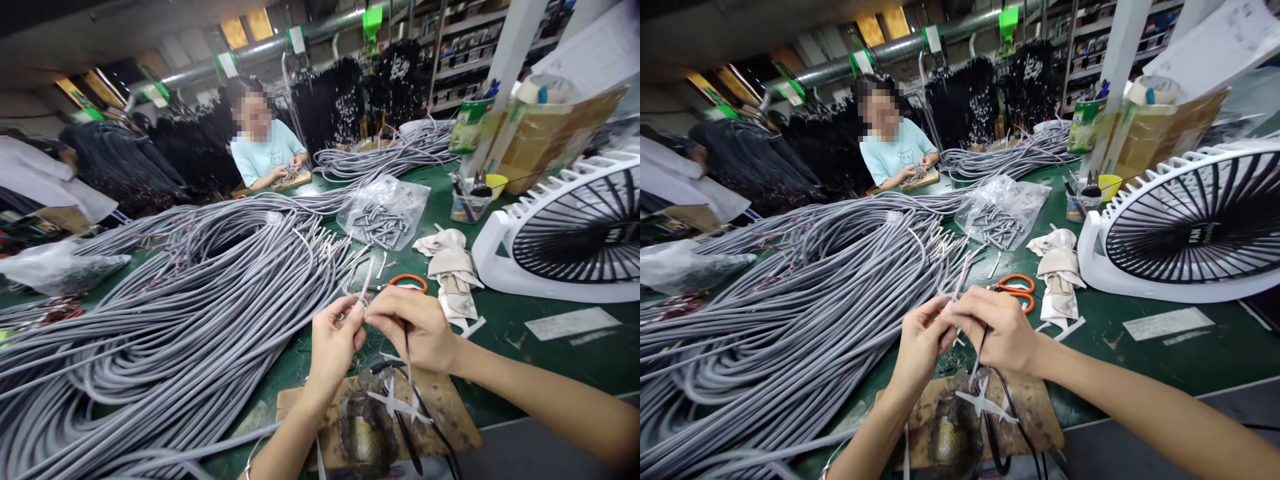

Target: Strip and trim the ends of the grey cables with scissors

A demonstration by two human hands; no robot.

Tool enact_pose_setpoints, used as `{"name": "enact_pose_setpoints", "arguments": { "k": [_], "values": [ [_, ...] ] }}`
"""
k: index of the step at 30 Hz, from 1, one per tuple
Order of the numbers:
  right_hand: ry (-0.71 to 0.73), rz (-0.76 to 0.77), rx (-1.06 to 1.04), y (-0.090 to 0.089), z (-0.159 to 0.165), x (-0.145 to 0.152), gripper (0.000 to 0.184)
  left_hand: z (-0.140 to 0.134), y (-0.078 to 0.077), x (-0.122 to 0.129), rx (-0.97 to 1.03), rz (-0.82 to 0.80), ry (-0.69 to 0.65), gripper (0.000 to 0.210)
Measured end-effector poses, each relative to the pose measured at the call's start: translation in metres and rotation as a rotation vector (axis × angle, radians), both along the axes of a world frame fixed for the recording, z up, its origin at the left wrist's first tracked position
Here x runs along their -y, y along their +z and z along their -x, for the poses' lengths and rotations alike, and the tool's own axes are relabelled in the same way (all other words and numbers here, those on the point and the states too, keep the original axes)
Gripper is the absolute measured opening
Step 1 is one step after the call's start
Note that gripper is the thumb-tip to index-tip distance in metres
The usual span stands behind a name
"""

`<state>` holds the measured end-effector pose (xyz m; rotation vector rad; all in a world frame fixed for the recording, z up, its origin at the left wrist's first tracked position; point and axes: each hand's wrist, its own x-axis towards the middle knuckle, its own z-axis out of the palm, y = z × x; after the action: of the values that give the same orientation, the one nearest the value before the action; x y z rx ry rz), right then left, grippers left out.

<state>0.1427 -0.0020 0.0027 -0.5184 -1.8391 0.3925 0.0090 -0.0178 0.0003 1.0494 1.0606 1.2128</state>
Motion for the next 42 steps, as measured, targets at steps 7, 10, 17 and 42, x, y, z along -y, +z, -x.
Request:
{"name": "enact_pose_setpoints", "arguments": {
  "k": [7, 10, 17, 42],
  "values": [
    [-0.064, 0.591, -0.278, 0.006, -0.008, -0.014, 0.017, 0.004, 0.001, -0.002, 0.103, -0.042, 0.027, 0.026],
    [-0.079, 0.731, -0.300, 0.000, -0.008, -0.024, 0.025, 0.005, 0.002, 0.000, 0.114, -0.088, 0.033, 0.024],
    [-0.496, 0.342, -0.028, 0.005, -0.021, -0.023, 0.038, 0.008, 0.005, 0.002, 0.021, -0.127, 0.103, 0.025],
    [-0.206, -0.049, 0.290, 0.009, -0.023, -0.017, 0.015, 0.005, 0.007, 0.007, -0.095, -0.128, 0.059, 0.022]
  ]
}}
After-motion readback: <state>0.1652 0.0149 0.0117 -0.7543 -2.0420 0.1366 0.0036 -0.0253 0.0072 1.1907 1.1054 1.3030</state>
